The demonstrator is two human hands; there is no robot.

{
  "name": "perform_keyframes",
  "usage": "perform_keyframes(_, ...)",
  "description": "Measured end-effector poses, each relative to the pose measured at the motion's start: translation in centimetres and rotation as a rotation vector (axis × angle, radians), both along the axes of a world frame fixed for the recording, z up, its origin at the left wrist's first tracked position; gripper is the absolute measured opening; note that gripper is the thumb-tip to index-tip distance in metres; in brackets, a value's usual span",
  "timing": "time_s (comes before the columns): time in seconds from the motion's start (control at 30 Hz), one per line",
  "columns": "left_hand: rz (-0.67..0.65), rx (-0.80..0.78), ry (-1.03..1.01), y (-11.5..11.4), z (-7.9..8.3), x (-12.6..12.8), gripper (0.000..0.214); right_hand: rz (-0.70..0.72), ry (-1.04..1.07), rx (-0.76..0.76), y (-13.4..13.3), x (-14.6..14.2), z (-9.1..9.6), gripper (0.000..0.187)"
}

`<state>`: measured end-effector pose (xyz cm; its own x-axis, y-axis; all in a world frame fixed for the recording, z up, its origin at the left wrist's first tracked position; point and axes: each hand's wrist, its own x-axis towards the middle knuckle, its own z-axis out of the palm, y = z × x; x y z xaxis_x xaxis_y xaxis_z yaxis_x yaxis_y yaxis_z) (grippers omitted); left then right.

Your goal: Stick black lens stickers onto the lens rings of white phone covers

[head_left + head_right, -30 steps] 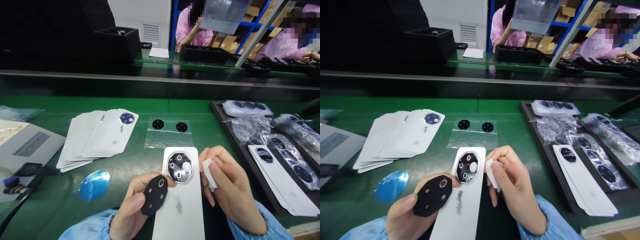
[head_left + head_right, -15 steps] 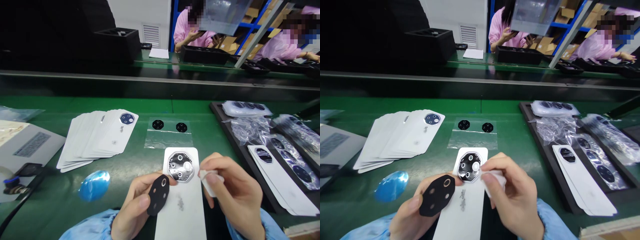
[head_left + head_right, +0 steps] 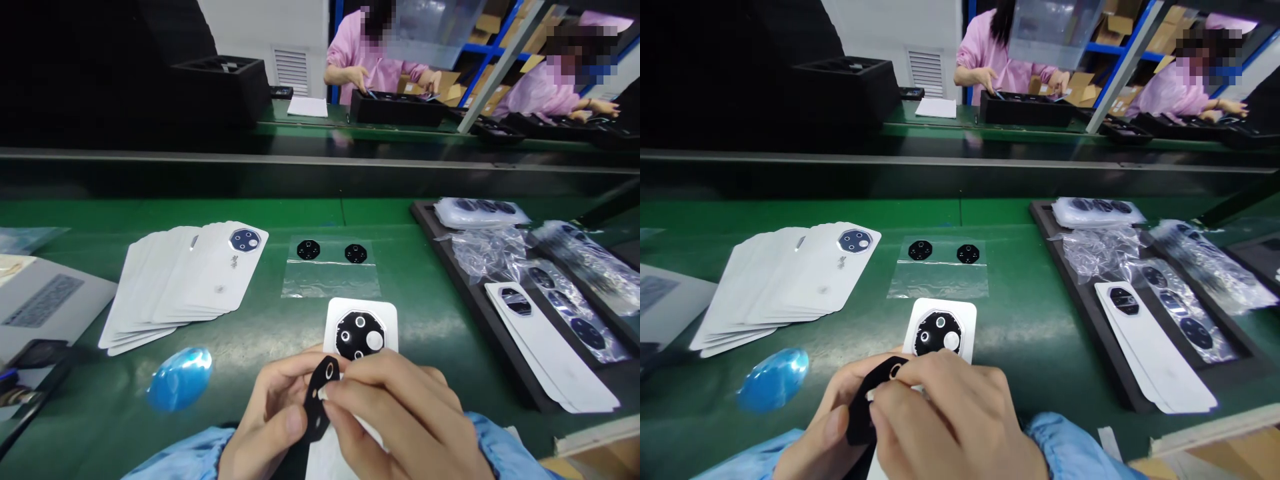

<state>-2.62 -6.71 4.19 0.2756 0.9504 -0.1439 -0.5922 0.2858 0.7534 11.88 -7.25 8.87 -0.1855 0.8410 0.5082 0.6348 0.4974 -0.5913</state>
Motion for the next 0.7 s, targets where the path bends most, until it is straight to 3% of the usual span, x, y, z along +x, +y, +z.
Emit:
perform_keyframes(0.37, -0.039, 0.039, -0.019, 0.1, 0.0, 0.0, 0.032, 0.156, -0.092, 0.029, 0.4, 0.3, 0.4, 0.019)
perform_keyframes(0.53, -0.024, -0.084, -0.024, -0.1, -0.3, -0.9, 0.03, 0.063, -0.037, 0.035, 0.4, 0.5, 0.5, 0.02)
perform_keyframes(0.7, -0.071, -0.091, -0.046, 0.2, 0.1, -0.9, 0.032, 0.032, 0.058, 0.002, 0.6, 1.3, 1.2, 0.02)
